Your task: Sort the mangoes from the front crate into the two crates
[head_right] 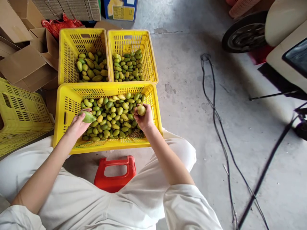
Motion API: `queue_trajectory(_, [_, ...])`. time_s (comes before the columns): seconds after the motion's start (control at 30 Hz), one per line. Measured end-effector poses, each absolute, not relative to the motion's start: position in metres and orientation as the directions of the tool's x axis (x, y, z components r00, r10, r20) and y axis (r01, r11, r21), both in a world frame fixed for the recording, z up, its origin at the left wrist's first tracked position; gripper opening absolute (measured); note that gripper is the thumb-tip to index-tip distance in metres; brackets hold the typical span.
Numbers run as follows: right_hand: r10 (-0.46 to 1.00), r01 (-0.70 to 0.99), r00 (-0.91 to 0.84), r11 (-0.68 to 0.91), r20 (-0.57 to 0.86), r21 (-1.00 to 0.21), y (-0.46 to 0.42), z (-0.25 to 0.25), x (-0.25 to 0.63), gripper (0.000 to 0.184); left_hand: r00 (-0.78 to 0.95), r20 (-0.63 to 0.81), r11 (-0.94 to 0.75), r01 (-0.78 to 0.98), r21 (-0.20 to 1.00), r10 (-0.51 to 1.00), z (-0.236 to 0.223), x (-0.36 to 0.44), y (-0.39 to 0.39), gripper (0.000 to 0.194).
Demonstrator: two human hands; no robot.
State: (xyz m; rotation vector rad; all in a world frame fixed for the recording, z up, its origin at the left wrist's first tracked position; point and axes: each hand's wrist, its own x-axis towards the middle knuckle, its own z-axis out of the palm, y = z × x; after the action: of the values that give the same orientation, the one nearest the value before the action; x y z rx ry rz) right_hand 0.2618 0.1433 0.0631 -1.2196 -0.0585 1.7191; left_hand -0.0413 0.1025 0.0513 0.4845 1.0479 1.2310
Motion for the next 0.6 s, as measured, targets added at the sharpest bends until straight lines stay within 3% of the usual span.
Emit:
queue_trajectory(0.17, [0.678, -0.741, 0.026, -0.480, -0.734, -0.470, 0.146, 0.064, 0.267, 0.013, -0.129, -0.446, 0.285, -0.606, 0.743, 0.886, 0.053, -0.041, 0.101, 0.048])
queue_trajectory(0.33, [0.753, -0.672, 0.026, -0.473, -0.657, -0.569, 0.145, 0.058, 0.268, 0.031, -0.091, -0.496, 0.327, -0.648, 0.688, 0.863, 0.062, -0.039, 0.101, 0.038])
queue_trajectory(0.6, [0.812, -0.621, 0.016, -0.449, -0.583, -0.642, 0.145, 0.059, 0.264, 0.032, -0.031, -0.573, 0.400, -0.686, 0.608, 0.819, 0.080, -0.038, 0.107, 0.032])
